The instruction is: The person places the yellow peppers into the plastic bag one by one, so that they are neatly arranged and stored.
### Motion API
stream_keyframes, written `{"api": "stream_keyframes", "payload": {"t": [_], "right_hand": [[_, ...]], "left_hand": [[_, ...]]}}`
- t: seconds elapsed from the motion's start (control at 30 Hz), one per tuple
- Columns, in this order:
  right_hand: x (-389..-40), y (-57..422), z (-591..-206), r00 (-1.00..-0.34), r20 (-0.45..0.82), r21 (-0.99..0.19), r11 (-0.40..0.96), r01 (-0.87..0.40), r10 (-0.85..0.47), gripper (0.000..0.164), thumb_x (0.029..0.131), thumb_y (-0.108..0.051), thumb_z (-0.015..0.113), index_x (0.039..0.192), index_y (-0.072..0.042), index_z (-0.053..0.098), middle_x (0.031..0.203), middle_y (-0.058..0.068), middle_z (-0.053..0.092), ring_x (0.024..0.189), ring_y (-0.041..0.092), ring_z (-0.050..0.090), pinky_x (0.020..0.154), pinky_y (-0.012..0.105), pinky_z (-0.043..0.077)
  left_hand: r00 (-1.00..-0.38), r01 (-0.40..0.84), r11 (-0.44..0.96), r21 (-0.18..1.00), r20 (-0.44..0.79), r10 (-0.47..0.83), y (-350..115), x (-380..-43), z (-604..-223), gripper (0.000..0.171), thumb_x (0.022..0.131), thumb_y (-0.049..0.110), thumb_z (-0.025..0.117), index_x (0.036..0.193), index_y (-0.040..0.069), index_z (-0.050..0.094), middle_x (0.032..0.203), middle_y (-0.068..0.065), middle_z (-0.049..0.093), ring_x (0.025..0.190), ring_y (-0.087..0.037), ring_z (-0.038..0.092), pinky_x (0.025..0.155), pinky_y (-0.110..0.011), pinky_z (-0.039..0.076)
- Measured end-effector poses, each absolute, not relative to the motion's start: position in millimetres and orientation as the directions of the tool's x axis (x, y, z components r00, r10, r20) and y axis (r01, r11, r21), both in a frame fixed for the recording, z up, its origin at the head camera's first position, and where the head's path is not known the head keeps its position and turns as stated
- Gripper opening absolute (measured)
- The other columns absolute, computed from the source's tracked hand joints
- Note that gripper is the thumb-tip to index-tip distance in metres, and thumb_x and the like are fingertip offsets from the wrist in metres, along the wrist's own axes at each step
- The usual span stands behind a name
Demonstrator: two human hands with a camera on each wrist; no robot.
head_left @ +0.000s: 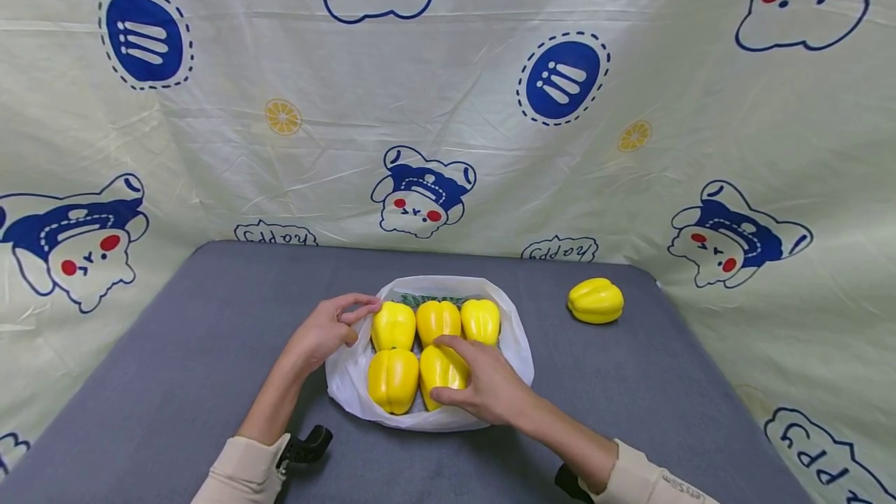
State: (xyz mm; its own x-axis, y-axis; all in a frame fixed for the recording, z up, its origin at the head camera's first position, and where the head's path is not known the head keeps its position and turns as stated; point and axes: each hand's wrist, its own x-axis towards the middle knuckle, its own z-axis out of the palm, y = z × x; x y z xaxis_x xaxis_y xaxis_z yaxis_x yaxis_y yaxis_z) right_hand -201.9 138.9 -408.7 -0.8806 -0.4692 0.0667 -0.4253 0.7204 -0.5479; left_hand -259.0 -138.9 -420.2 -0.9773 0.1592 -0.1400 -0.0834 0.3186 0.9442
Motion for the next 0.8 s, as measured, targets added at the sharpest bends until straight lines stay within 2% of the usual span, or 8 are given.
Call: {"api": "stream_keyframes", "payload": {"t": [0.33, 0.57, 0.8], "right_hand": [[-199.9, 139.2, -408.7, -0.893, 0.050, -0.553, 0.732, -0.398, -0.447, 0.069, 0.081, -0.046, 0.080, 0.140, -0.017, 0.059, 0.140, 0.010, 0.060, 0.123, 0.034, 0.052, 0.104, 0.059, 0.040], [-199.1, 141.7, -407.0, -0.890, 0.074, -0.526, 0.741, -0.417, -0.449, 0.066, 0.083, -0.043, 0.078, 0.141, -0.019, 0.060, 0.129, 0.013, 0.062, 0.113, 0.030, 0.051, 0.090, 0.048, 0.043], [-198.6, 144.4, -406.9, -0.885, 0.070, -0.537, 0.730, -0.423, -0.461, 0.063, 0.084, -0.042, 0.077, 0.140, -0.018, 0.060, 0.126, 0.012, 0.063, 0.111, 0.028, 0.052, 0.090, 0.047, 0.043]], "left_hand": [[-0.977, -0.090, 0.323, 0.942, -0.147, 0.156, -138.8, -257.7, -419.8, 0.069, 0.079, -0.020, 0.044, 0.138, 0.010, 0.060, 0.143, -0.011, 0.061, 0.149, -0.035, 0.038, 0.058, -0.027, 0.038], [-0.975, -0.103, 0.314, 0.944, -0.158, 0.155, -138.7, -256.9, -419.2, 0.069, 0.079, -0.020, 0.044, 0.138, 0.010, 0.060, 0.144, -0.011, 0.061, 0.149, -0.035, 0.037, 0.059, -0.028, 0.038], [-0.976, -0.096, 0.313, 0.945, -0.152, 0.158, -138.2, -258.0, -418.8, 0.068, 0.079, -0.020, 0.045, 0.139, 0.011, 0.060, 0.144, -0.011, 0.061, 0.149, -0.035, 0.038, 0.056, -0.027, 0.036]]}}
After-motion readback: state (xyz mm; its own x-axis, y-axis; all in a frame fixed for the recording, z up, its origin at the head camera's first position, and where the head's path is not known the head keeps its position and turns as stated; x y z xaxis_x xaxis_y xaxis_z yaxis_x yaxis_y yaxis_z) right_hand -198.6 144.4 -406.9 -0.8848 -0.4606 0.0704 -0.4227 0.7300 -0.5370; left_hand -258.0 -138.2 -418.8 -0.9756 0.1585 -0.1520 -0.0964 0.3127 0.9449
